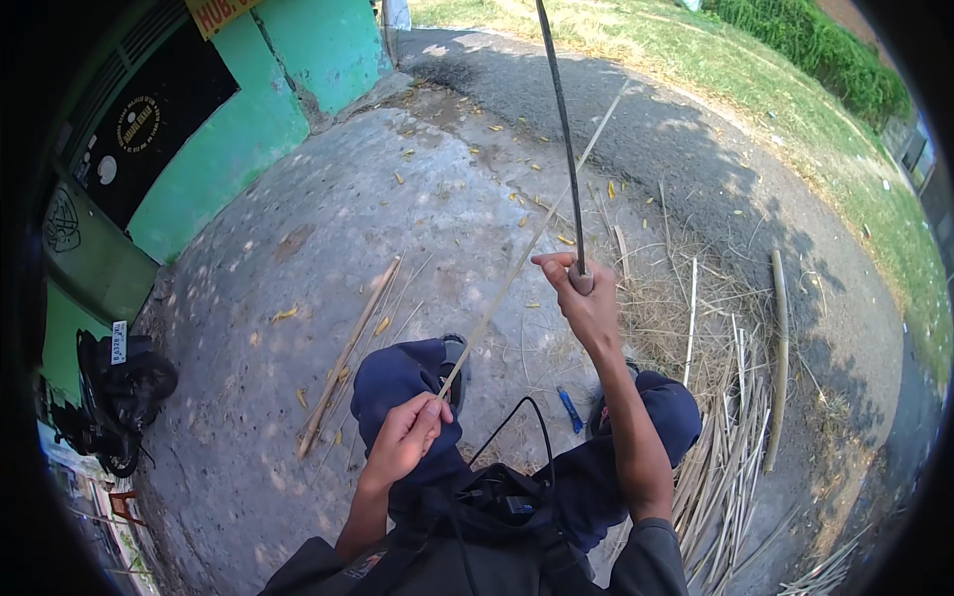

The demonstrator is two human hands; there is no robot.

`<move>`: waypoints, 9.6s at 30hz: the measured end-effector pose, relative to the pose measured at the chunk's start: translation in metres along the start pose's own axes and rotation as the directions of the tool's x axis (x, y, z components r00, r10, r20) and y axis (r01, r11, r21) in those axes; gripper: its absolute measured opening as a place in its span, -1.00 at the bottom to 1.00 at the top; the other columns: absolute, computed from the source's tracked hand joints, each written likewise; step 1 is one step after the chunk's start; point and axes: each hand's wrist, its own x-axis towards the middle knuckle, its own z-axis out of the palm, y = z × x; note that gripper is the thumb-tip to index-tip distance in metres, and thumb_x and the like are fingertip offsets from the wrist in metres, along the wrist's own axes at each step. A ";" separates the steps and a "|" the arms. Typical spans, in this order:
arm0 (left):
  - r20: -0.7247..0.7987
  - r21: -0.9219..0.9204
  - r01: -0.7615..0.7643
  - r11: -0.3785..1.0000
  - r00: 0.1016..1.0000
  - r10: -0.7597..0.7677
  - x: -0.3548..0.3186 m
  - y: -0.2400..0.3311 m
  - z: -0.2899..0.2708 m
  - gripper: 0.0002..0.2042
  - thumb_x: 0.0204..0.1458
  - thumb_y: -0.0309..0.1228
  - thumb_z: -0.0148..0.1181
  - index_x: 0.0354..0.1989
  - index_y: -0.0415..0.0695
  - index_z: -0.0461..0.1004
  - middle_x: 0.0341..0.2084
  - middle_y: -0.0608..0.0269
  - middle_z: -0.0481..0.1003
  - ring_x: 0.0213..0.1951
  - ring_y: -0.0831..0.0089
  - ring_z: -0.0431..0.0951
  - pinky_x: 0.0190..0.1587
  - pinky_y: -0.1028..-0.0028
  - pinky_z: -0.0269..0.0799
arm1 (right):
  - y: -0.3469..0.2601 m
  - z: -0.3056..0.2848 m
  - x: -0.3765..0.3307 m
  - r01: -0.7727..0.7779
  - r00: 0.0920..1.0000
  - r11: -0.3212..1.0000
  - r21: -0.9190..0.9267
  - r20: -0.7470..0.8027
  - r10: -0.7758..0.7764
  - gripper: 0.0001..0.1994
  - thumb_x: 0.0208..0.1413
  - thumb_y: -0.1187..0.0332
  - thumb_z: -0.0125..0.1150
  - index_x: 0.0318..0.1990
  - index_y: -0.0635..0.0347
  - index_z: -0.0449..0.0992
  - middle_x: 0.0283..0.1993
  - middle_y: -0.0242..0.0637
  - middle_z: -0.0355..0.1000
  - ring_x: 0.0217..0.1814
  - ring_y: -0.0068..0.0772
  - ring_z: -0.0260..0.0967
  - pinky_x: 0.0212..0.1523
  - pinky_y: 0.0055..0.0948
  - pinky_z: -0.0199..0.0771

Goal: The person scrapes and shaves a bamboo strip with a machete.

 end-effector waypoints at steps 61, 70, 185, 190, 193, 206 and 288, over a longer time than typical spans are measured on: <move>-0.302 -0.501 -0.660 0.560 0.739 0.602 0.157 0.062 0.071 -0.85 0.40 -0.50 0.12 0.07 -0.16 0.36 0.09 -0.08 0.59 0.30 0.04 0.51 0.45 0.09 0.36 | 0.000 -0.018 0.001 -0.012 0.970 0.695 0.719 -0.160 0.183 -0.63 0.38 0.07 0.32 -0.06 0.28 0.56 -0.66 -0.64 0.02 -0.72 -0.74 -0.06 -0.60 -0.55 0.04; 0.404 0.475 -0.412 0.778 0.887 0.224 0.061 0.104 0.015 -0.48 0.13 -0.40 0.43 0.28 -0.17 0.49 -0.06 -0.02 0.67 0.00 0.08 0.68 -0.01 0.29 0.57 | 0.003 -0.064 0.012 -0.051 0.974 0.609 0.792 -0.097 0.207 -0.68 0.45 0.09 0.20 -0.07 0.22 0.51 -0.66 -0.66 -0.01 -0.72 -0.74 -0.06 -0.52 -0.55 0.11; -0.204 0.272 -0.260 0.926 0.925 0.319 0.048 0.042 0.042 -0.80 0.41 -0.42 0.11 -0.28 -0.24 0.53 -0.69 0.32 0.31 -0.62 0.66 0.22 -0.56 0.50 0.12 | 0.019 0.022 -0.024 0.561 0.816 0.678 -0.474 0.181 -0.549 -0.80 -0.28 0.40 0.41 -0.42 0.04 0.53 -0.61 -0.17 0.44 -0.57 -0.02 0.48 -0.51 -0.12 0.42; -0.201 0.171 -0.213 0.962 0.948 0.245 0.049 0.041 0.048 -0.76 0.42 -0.41 0.08 -0.32 -0.25 0.49 -0.69 0.32 0.29 -0.62 0.67 0.20 -0.55 0.51 0.09 | 0.016 0.022 -0.027 0.563 0.814 0.644 -0.518 0.214 -0.539 -0.77 -0.32 0.38 0.42 -0.41 0.03 0.53 -0.58 -0.16 0.47 -0.54 -0.03 0.50 -0.50 -0.13 0.43; -0.218 0.281 -0.215 0.935 0.935 0.280 0.041 0.041 0.055 -0.77 0.41 -0.44 0.07 -0.35 -0.26 0.47 -0.69 0.28 0.31 -0.64 0.66 0.21 -0.56 0.50 0.11 | 0.015 0.010 -0.014 0.510 0.842 0.689 -0.515 0.137 -0.521 -0.77 -0.30 0.38 0.43 -0.40 0.06 0.53 -0.57 -0.12 0.47 -0.53 -0.01 0.51 -0.49 -0.13 0.43; -0.211 0.351 -0.231 0.907 0.925 0.317 0.027 0.032 0.055 -0.78 0.40 -0.47 0.08 -0.36 -0.24 0.45 -0.71 0.24 0.28 -0.69 0.59 0.25 -0.59 0.45 0.12 | 0.011 0.007 -0.002 0.430 0.890 0.795 -0.428 0.052 -0.453 -0.84 -0.17 0.37 0.41 -0.38 0.11 0.60 -0.56 -0.05 0.49 -0.50 0.10 0.53 -0.43 -0.08 0.50; -0.091 0.617 -0.033 0.786 0.989 0.113 0.010 0.071 0.007 -0.61 0.11 -0.33 0.49 0.04 -0.22 0.51 -0.42 0.17 0.57 -0.51 0.44 0.55 -0.40 0.43 0.45 | -0.014 -0.011 -0.016 -0.133 0.985 0.909 0.394 0.155 0.077 -0.80 0.23 0.37 0.46 -0.15 0.29 0.59 -0.62 -0.54 0.30 -0.69 -0.72 0.11 -0.68 -0.51 -0.03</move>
